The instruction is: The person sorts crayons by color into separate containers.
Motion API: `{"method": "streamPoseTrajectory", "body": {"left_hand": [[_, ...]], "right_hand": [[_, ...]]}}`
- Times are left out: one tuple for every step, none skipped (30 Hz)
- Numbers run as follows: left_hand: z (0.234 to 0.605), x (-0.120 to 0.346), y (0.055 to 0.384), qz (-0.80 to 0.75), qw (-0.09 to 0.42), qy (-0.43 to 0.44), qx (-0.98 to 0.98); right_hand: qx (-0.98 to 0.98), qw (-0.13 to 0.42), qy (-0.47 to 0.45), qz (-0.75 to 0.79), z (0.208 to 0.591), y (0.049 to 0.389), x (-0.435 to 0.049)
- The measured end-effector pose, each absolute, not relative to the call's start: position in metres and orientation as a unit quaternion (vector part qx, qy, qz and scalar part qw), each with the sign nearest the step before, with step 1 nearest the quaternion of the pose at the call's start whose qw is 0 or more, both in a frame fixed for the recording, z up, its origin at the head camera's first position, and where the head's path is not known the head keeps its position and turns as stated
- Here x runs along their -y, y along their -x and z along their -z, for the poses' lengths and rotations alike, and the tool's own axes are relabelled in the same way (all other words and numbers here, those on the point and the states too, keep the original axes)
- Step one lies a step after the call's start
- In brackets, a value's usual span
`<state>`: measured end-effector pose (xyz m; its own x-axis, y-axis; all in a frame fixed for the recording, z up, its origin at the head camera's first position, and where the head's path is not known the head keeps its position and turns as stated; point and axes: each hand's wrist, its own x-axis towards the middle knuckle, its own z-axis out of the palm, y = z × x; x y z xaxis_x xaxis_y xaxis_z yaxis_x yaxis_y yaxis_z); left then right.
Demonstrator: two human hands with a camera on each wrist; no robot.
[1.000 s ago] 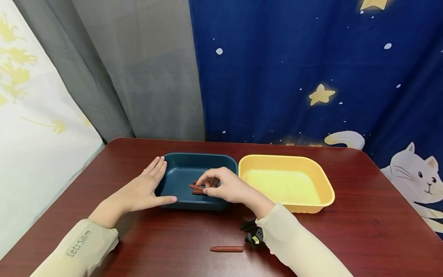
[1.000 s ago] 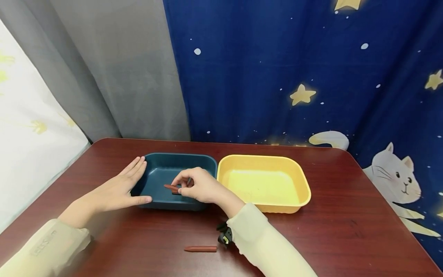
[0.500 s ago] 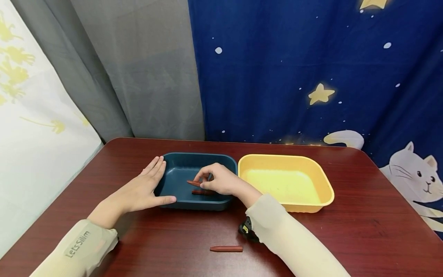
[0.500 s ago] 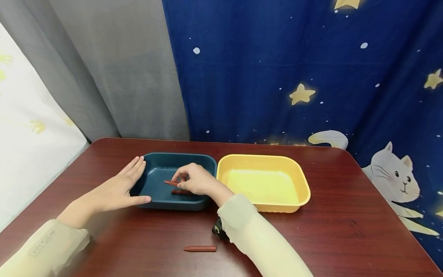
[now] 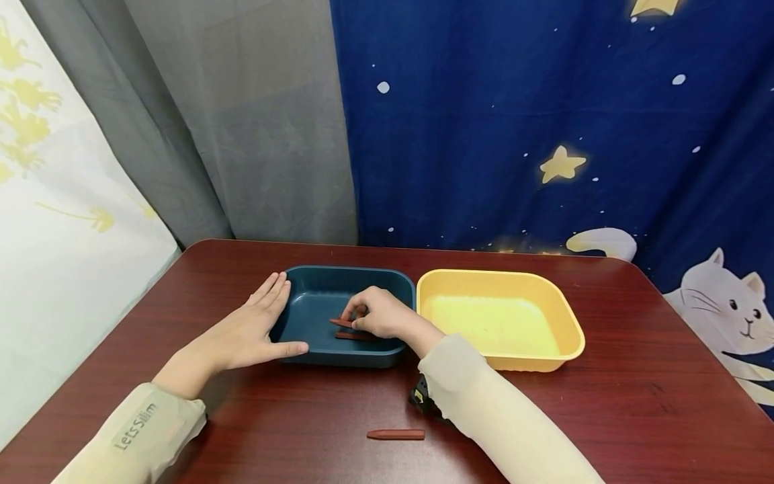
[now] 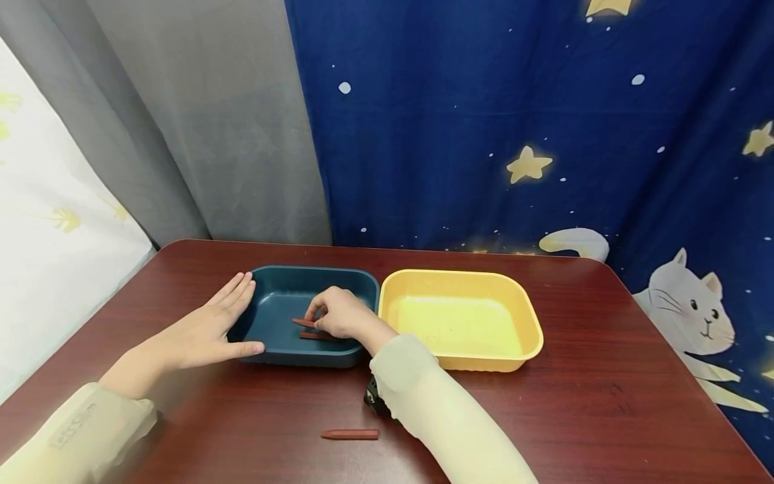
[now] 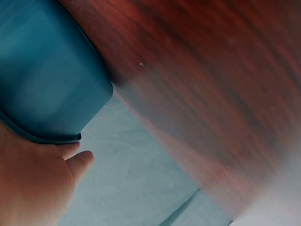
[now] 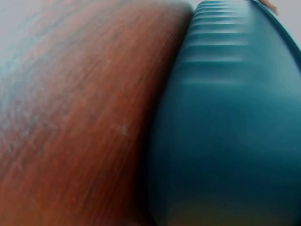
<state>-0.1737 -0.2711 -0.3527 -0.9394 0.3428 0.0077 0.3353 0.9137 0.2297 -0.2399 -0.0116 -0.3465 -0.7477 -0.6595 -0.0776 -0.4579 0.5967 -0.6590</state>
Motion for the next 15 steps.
{"method": "streamPoseTrajectory", "body": {"left_hand": [[0.3530, 0.2712, 0.1737, -0.114, 0.016, -0.174, -0.978], [0.3532, 0.2713, 0.1736, -0.115, 0.017, -0.173, -0.978], [0.3532, 0.2713, 0.1736, -0.115, 0.017, -0.173, -0.978], [0.3532, 0.2713, 0.1736, -0.114, 0.017, -0.174, -0.978], [0.3532, 0.2712, 0.1736, -0.114, 0.017, -0.174, -0.978], [0.3532, 0.2711, 0.1737, -0.115, 0.018, -0.174, -0.978], [0.3531, 0.2711, 0.1739, -0.115, 0.018, -0.174, -0.978], [0.3532, 0.2709, 0.1741, -0.115, 0.019, -0.175, -0.978], [0.3533, 0.2708, 0.1743, -0.115, 0.018, -0.176, -0.978], [0.3534, 0.2708, 0.1745, -0.115, 0.018, -0.176, -0.977], [0.3534, 0.2709, 0.1746, -0.114, 0.018, -0.176, -0.978], [0.3536, 0.2711, 0.1748, -0.113, 0.017, -0.176, -0.978], [0.3535, 0.2713, 0.1748, -0.113, 0.017, -0.176, -0.978], [0.3534, 0.2716, 0.1748, -0.113, 0.017, -0.176, -0.978], [0.3533, 0.2718, 0.1748, -0.113, 0.017, -0.175, -0.978]], "right_hand": [[-0.881, 0.160, 0.315, 0.315, 0.3468, 0.2393, 0.0122], [-0.883, 0.161, 0.311, 0.312, 0.3469, 0.2388, 0.0127], [-0.886, 0.161, 0.307, 0.310, 0.3470, 0.2386, 0.0130], [-0.888, 0.160, 0.302, 0.306, 0.3468, 0.2382, 0.0133], [-0.891, 0.158, 0.298, 0.303, 0.3466, 0.2380, 0.0134], [-0.894, 0.157, 0.294, 0.300, 0.3464, 0.2378, 0.0135], [-0.896, 0.156, 0.291, 0.297, 0.3463, 0.2378, 0.0136], [-0.898, 0.154, 0.289, 0.294, 0.3465, 0.2378, 0.0135], [-0.899, 0.153, 0.288, 0.292, 0.3465, 0.2378, 0.0135], [-0.901, 0.152, 0.287, 0.289, 0.3466, 0.2377, 0.0136], [-0.901, 0.151, 0.287, 0.288, 0.3467, 0.2375, 0.0136], [-0.901, 0.151, 0.287, 0.288, 0.3467, 0.2373, 0.0138], [-0.901, 0.152, 0.287, 0.288, 0.3465, 0.2370, 0.0140], [-0.901, 0.153, 0.287, 0.289, 0.3464, 0.2367, 0.0142], [-0.900, 0.153, 0.287, 0.289, 0.3460, 0.2363, 0.0145]]}}
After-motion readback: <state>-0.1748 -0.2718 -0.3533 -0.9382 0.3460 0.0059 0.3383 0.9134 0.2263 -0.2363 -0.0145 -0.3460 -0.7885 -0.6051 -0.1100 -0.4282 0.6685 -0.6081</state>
